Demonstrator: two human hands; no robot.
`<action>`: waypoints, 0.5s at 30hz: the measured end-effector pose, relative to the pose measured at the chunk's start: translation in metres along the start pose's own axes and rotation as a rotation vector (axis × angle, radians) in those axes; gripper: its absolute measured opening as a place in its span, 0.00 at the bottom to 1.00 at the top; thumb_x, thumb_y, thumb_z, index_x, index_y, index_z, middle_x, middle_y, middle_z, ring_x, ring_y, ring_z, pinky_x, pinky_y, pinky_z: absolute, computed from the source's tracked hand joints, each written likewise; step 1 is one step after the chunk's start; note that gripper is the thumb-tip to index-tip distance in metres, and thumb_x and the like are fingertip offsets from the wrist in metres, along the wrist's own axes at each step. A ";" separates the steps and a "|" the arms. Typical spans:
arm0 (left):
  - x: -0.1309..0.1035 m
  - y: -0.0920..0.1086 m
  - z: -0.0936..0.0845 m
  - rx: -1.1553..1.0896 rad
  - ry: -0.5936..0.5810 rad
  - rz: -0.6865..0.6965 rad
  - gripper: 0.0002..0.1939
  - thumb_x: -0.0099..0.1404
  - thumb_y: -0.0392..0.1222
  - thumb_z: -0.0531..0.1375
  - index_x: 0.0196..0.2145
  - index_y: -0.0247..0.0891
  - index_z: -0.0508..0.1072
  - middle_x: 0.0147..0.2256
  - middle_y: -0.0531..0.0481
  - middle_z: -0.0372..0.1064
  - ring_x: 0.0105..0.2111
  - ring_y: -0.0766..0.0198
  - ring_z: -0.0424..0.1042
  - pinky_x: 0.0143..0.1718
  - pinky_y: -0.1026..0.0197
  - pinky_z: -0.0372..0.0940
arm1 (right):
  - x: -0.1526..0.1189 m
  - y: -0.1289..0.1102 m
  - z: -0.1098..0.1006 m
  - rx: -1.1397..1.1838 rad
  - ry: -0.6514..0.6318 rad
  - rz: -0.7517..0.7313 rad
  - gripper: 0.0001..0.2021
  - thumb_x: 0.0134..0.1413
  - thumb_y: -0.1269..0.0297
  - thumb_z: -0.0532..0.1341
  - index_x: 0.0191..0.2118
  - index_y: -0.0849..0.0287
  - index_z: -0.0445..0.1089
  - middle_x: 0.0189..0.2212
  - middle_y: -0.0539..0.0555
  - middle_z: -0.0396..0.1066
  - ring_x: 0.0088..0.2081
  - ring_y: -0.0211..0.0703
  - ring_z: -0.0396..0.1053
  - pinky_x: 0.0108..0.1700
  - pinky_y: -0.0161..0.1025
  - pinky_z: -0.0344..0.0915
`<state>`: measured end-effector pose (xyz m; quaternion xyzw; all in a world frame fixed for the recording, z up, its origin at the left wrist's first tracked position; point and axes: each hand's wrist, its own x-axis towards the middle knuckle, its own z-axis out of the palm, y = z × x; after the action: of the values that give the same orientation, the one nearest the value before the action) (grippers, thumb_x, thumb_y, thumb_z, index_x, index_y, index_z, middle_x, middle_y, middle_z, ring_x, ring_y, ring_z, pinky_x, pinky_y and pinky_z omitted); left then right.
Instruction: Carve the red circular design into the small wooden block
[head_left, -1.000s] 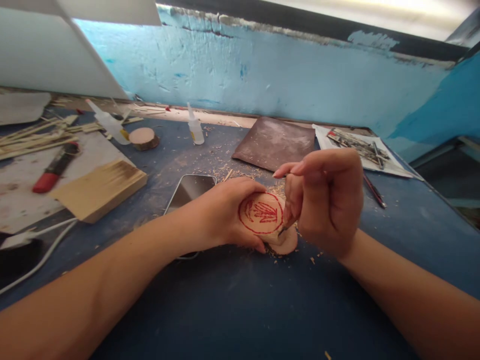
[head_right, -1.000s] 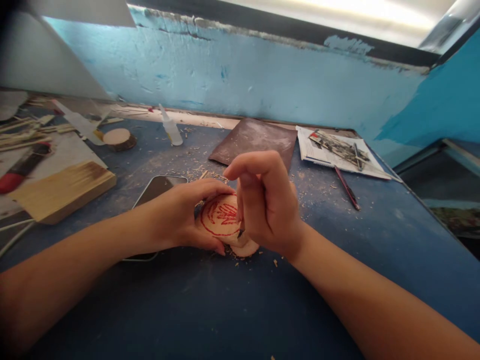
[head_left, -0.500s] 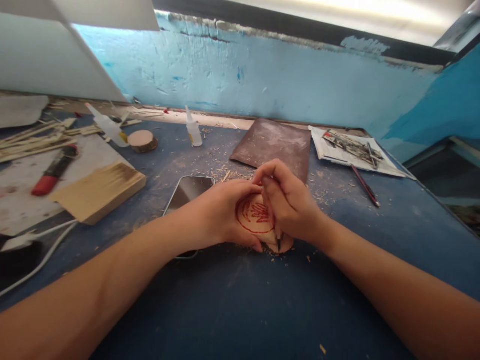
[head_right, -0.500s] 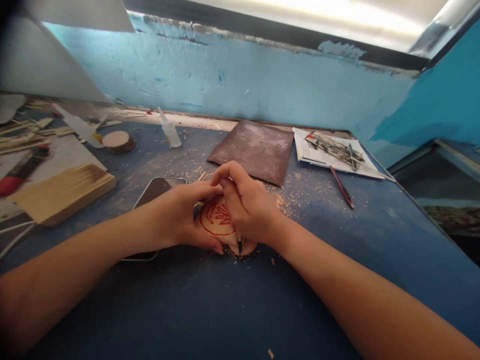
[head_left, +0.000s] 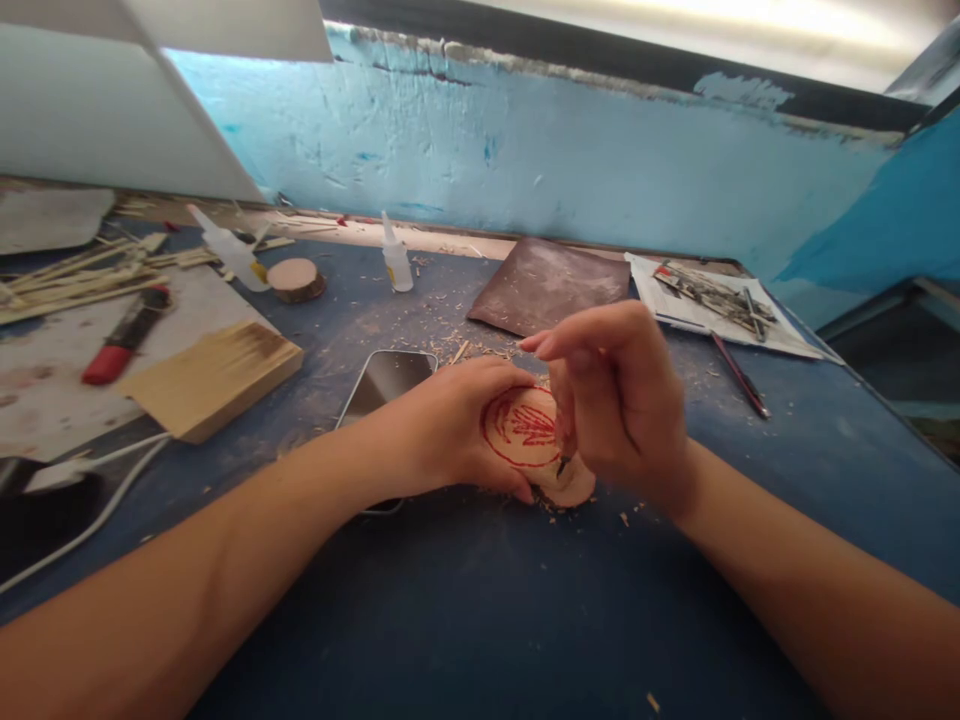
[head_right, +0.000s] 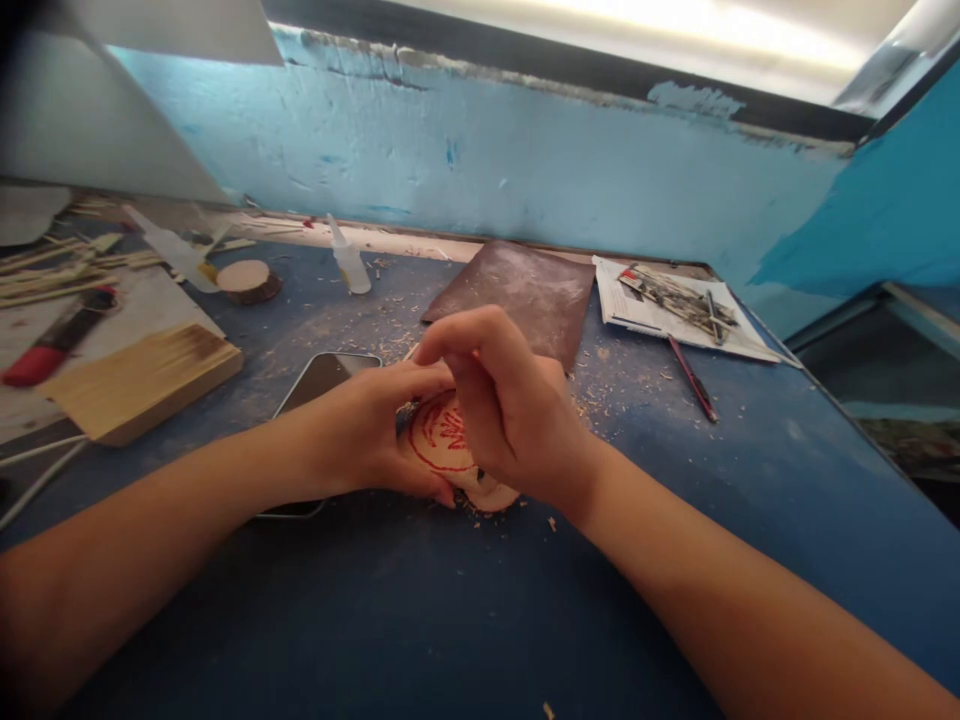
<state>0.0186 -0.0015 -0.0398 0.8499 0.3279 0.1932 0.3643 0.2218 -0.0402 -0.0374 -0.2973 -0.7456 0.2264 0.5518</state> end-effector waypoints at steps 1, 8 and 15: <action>0.000 0.000 0.000 0.003 -0.001 -0.005 0.41 0.42 0.54 0.85 0.53 0.43 0.80 0.52 0.46 0.77 0.52 0.43 0.76 0.54 0.44 0.69 | 0.002 0.003 0.001 0.003 -0.011 0.007 0.08 0.79 0.68 0.55 0.51 0.49 0.70 0.22 0.43 0.62 0.26 0.43 0.71 0.51 0.52 0.79; 0.000 0.000 0.002 0.011 0.019 -0.007 0.42 0.40 0.52 0.86 0.51 0.42 0.81 0.51 0.46 0.77 0.51 0.44 0.77 0.55 0.45 0.70 | -0.001 0.024 0.004 -0.008 -0.073 0.229 0.07 0.80 0.66 0.53 0.49 0.51 0.68 0.24 0.42 0.63 0.24 0.37 0.66 0.46 0.45 0.76; -0.001 -0.003 0.003 0.026 0.006 -0.012 0.45 0.41 0.54 0.85 0.56 0.41 0.80 0.55 0.41 0.76 0.55 0.41 0.76 0.60 0.39 0.70 | -0.007 0.019 0.003 0.079 0.042 0.216 0.07 0.81 0.63 0.55 0.49 0.51 0.70 0.21 0.41 0.62 0.21 0.38 0.63 0.40 0.45 0.76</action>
<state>0.0178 -0.0019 -0.0440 0.8519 0.3367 0.1895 0.3535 0.2244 -0.0309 -0.0555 -0.3585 -0.6879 0.3075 0.5511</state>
